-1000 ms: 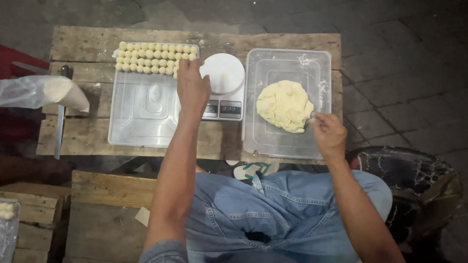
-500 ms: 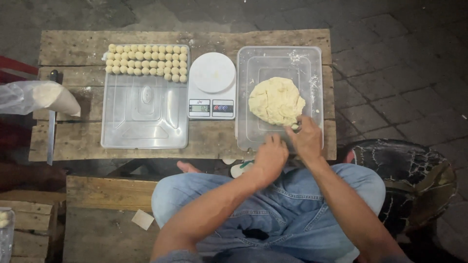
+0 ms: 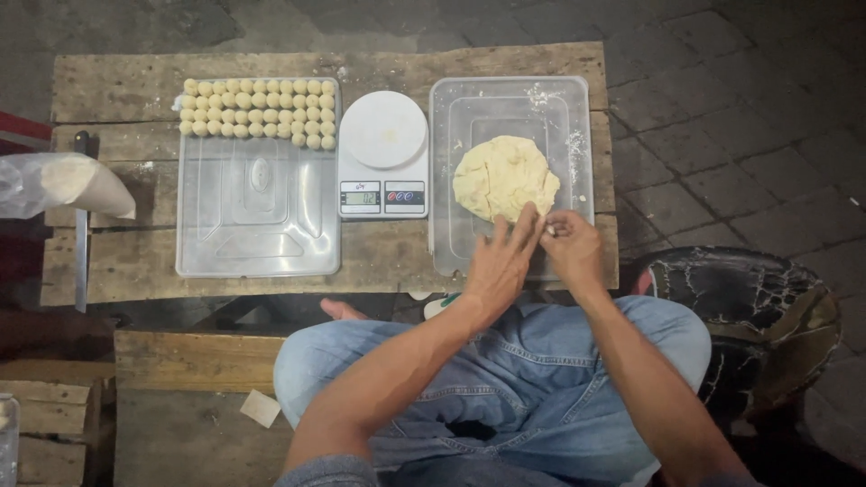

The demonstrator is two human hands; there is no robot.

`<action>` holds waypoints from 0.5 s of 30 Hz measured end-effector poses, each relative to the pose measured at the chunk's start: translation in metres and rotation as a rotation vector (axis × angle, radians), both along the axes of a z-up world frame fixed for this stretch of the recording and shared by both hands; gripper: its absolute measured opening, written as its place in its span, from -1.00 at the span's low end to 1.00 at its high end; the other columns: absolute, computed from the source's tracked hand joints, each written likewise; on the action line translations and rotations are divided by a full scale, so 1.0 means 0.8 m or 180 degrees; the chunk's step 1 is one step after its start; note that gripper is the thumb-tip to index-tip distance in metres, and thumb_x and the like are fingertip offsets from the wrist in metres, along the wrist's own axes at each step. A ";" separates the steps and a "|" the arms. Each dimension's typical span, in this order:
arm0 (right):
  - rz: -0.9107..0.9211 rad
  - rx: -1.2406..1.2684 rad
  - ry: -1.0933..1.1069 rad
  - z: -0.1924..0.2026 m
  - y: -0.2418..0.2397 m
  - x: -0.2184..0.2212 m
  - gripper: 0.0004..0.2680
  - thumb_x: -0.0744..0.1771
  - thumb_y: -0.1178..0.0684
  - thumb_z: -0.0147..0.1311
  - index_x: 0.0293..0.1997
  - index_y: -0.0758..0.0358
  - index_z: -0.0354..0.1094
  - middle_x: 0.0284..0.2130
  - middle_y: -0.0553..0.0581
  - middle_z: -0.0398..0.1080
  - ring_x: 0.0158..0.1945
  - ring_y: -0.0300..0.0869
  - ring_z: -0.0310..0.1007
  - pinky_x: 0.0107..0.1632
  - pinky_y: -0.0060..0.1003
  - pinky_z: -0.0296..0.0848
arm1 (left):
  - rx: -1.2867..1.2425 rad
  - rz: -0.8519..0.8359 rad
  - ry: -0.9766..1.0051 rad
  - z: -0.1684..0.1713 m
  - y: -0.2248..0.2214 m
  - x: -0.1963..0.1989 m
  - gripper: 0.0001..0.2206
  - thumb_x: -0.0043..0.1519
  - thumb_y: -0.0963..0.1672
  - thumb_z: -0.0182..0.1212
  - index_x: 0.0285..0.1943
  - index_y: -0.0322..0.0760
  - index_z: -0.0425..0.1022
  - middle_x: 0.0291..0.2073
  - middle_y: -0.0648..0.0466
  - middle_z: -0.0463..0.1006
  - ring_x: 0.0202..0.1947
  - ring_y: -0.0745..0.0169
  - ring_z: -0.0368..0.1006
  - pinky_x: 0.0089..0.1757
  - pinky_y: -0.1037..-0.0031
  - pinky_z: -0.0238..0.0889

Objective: The person sits on the floor and repeatedly pinches off small pieces of dough from a large mass in a plastic container. They roll each piece into a ball between their palms, place it on a digital scale to check the weight, and then transfer it to a tray where other dough balls are arranged in rows.

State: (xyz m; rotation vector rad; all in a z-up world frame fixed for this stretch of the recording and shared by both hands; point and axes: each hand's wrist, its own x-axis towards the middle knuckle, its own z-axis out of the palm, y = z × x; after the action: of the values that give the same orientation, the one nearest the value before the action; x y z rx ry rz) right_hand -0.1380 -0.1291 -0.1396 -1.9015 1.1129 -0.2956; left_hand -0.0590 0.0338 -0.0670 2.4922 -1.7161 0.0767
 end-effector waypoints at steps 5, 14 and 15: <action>-0.0113 0.0716 -0.0323 0.016 -0.006 -0.020 -0.76 0.22 0.16 0.39 -0.06 0.20 0.54 -0.29 0.19 0.55 -0.24 -0.20 0.56 -0.19 -0.27 0.55 | 0.0354 0.0001 -0.0433 -0.028 -0.004 -0.001 -0.40 0.30 -0.09 0.08 0.58 -0.22 0.11 0.57 -0.16 -0.16 0.32 -0.25 0.16 -0.06 0.13 0.37; -0.0280 0.2346 -0.1920 -0.003 -0.039 -0.049 -0.79 0.25 0.32 0.27 -0.07 0.31 0.43 -0.25 0.17 0.53 -0.19 -0.16 0.59 -0.07 -0.26 0.56 | 0.0663 -0.0035 0.0007 -0.010 -0.005 0.007 -0.43 0.35 -0.09 0.00 0.57 -0.33 0.10 0.57 -0.13 -0.19 0.32 -0.22 0.14 -0.05 0.14 0.35; -0.0279 0.2341 -0.1921 -0.004 -0.042 -0.048 -0.79 0.25 0.32 0.27 -0.07 0.31 0.43 -0.25 0.17 0.53 -0.19 -0.16 0.59 -0.07 -0.26 0.56 | 0.0658 -0.0035 0.0006 -0.004 -0.008 0.011 -0.43 0.35 -0.09 0.00 0.57 -0.33 0.10 0.57 -0.13 -0.19 0.32 -0.22 0.14 -0.05 0.14 0.35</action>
State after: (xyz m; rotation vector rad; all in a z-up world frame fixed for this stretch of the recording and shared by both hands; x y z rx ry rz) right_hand -0.1760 -0.1627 -0.1428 -1.0127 0.7410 -0.4055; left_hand -0.0499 0.0278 -0.0704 2.6228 -1.8226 -0.1097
